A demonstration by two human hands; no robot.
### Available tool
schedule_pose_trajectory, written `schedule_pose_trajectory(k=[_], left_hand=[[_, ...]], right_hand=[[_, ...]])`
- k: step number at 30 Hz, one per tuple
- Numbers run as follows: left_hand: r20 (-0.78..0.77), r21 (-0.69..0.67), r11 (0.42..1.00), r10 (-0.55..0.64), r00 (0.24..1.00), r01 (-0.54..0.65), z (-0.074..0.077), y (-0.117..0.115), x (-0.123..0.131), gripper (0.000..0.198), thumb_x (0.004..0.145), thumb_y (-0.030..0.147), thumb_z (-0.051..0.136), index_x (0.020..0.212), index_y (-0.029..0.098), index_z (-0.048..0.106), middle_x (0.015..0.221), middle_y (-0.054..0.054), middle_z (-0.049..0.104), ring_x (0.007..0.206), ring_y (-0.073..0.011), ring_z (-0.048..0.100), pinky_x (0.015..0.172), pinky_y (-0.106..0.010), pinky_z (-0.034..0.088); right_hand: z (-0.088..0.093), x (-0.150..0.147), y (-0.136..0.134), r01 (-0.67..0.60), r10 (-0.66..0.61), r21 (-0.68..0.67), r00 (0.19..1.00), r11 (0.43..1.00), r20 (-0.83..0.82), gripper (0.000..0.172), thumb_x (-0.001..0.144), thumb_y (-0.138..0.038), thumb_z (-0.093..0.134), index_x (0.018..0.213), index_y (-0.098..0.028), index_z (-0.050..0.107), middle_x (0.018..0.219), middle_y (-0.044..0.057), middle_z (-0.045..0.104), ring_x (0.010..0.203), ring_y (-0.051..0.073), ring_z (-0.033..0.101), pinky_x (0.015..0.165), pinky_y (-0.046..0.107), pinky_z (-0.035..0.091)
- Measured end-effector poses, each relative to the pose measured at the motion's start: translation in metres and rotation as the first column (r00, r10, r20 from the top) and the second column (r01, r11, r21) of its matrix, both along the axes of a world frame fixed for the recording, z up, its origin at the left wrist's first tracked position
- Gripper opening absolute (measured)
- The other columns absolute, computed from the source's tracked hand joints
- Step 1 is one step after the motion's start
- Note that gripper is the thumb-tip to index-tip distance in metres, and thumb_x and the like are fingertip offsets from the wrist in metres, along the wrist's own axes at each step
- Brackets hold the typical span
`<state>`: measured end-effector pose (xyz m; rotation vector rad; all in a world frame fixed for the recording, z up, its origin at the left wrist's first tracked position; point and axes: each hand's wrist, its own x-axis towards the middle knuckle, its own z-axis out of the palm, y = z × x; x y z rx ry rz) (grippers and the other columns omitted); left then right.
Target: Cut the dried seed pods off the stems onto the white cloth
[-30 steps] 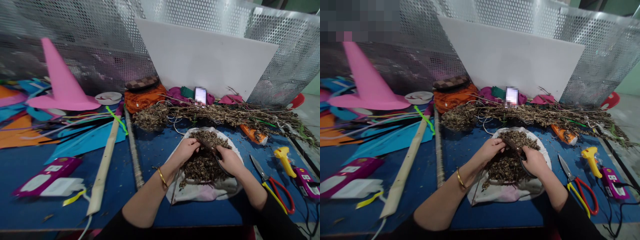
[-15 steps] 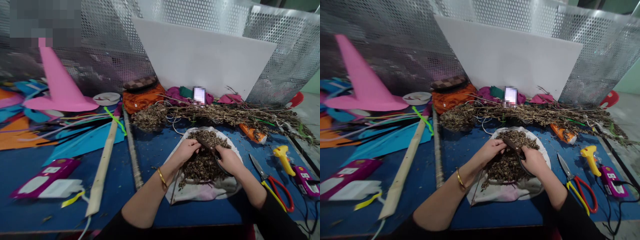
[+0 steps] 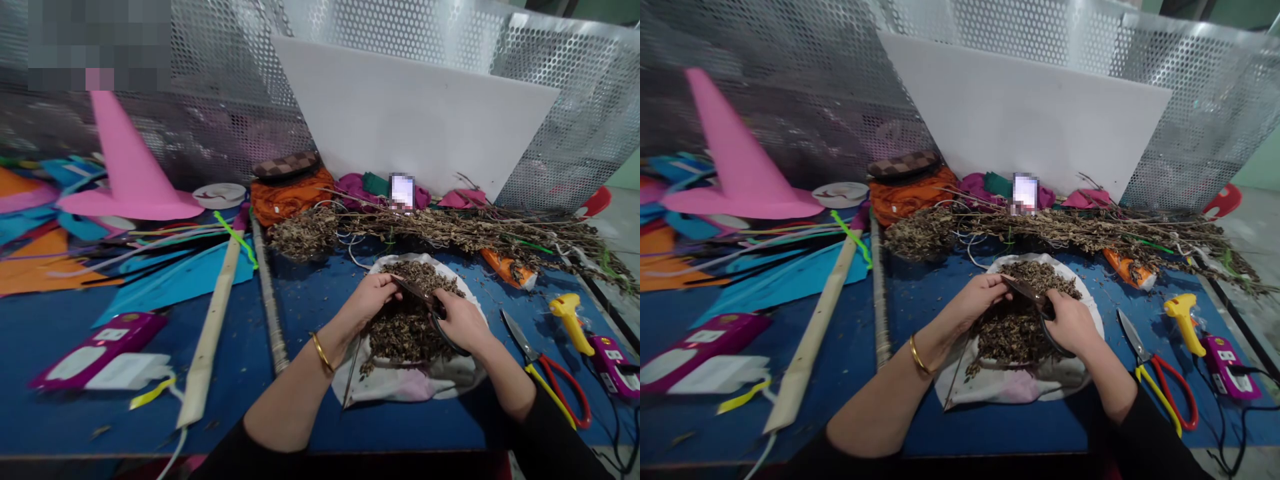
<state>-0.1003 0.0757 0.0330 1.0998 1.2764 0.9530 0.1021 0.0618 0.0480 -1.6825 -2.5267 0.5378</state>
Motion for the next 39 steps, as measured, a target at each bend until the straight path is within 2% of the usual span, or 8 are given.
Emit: schedule_pose_trajectory(k=[9, 13, 19, 23, 29, 33, 39], left_hand=[[-0.045, 0.026, 0.999, -0.024, 0.999, 0.025, 0.001, 0.0, 0.0, 0.024, 0.067, 0.03, 0.057, 0.083, 0.012, 0.06, 0.056, 0.0, 0.059, 0.043, -0.0068, 0.038, 0.044, -0.02, 0.024], [-0.138, 0.028, 0.998, -0.05, 0.989, 0.054, 0.0, 0.0, -0.002, 0.017, 0.069, 0.03, 0.055, 0.073, 0.015, 0.058, 0.057, 0.0, 0.06, 0.043, -0.0074, 0.04, 0.044, -0.021, 0.025], [-0.283, 0.079, 0.994, -0.048, 0.958, 0.073, -0.009, 0.002, -0.006, 0.021, 0.069, 0.032, 0.052, 0.057, 0.016, 0.055, 0.047, 0.003, 0.049, 0.044, -0.0085, 0.037, 0.047, -0.023, 0.024], [-0.276, 0.087, 0.994, -0.037, 0.96, 0.064, -0.008, 0.001, -0.003, 0.022, 0.07, 0.033, 0.05, 0.055, 0.017, 0.052, 0.046, 0.003, 0.047, 0.044, -0.0094, 0.037, 0.049, -0.024, 0.024], [-0.26, 0.101, 0.994, -0.018, 0.966, 0.046, -0.002, 0.0, -0.001, 0.019, 0.067, 0.031, 0.048, 0.053, 0.018, 0.051, 0.045, 0.004, 0.046, 0.046, -0.0097, 0.037, 0.051, -0.025, 0.026], [-0.242, 0.066, 0.996, -0.038, 0.97, 0.055, -0.005, 0.001, -0.001, 0.019, 0.064, 0.032, 0.051, 0.053, 0.017, 0.052, 0.045, 0.004, 0.045, 0.044, -0.0091, 0.034, 0.048, -0.025, 0.022], [-0.236, 0.06, 0.998, -0.018, 0.972, 0.033, -0.009, 0.001, 0.0, 0.022, 0.065, 0.035, 0.052, 0.052, 0.017, 0.051, 0.046, 0.003, 0.045, 0.043, -0.0087, 0.034, 0.047, -0.024, 0.021]], right_hand=[[0.002, 0.0, -0.001, -0.011, 0.011, 0.004, 1.0, 1.0, -0.023, 0.024, 0.082, -0.03, 0.05, 0.105, -0.023, 0.053, 0.097, 0.003, 0.063, 0.081, 0.016, 0.056, 0.062, 0.022, 0.03], [0.0, 0.0, 0.0, -0.012, 0.012, 0.018, 1.0, 1.0, -0.016, 0.028, 0.083, -0.031, 0.049, 0.109, -0.023, 0.052, 0.1, 0.005, 0.063, 0.082, 0.017, 0.057, 0.063, 0.023, 0.03], [0.001, -0.001, -0.001, -0.005, 0.005, 0.01, 1.0, 1.0, -0.012, 0.026, 0.081, -0.029, 0.05, 0.107, -0.022, 0.052, 0.1, 0.004, 0.063, 0.082, 0.016, 0.057, 0.063, 0.022, 0.03], [0.002, -0.002, -0.001, -0.015, 0.015, -0.013, 1.0, 1.0, 0.026, 0.019, 0.084, -0.029, 0.047, 0.1, -0.022, 0.053, 0.095, 0.004, 0.064, 0.08, 0.016, 0.058, 0.061, 0.022, 0.028], [0.0, -0.003, 0.0, -0.018, 0.021, -0.047, 0.997, 0.999, 0.076, 0.018, 0.083, -0.025, 0.046, 0.1, -0.021, 0.052, 0.096, 0.005, 0.065, 0.084, 0.017, 0.058, 0.061, 0.023, 0.028], [-0.001, -0.004, -0.002, -0.016, 0.015, 0.008, 0.995, 1.0, 0.094, 0.023, 0.082, -0.025, 0.047, 0.104, -0.02, 0.049, 0.1, 0.006, 0.063, 0.086, 0.018, 0.059, 0.064, 0.024, 0.031], [0.0, -0.005, -0.002, -0.027, 0.029, -0.011, 0.991, 1.0, 0.13, 0.019, 0.084, -0.025, 0.045, 0.102, -0.021, 0.048, 0.098, 0.007, 0.064, 0.084, 0.018, 0.06, 0.063, 0.025, 0.031]])
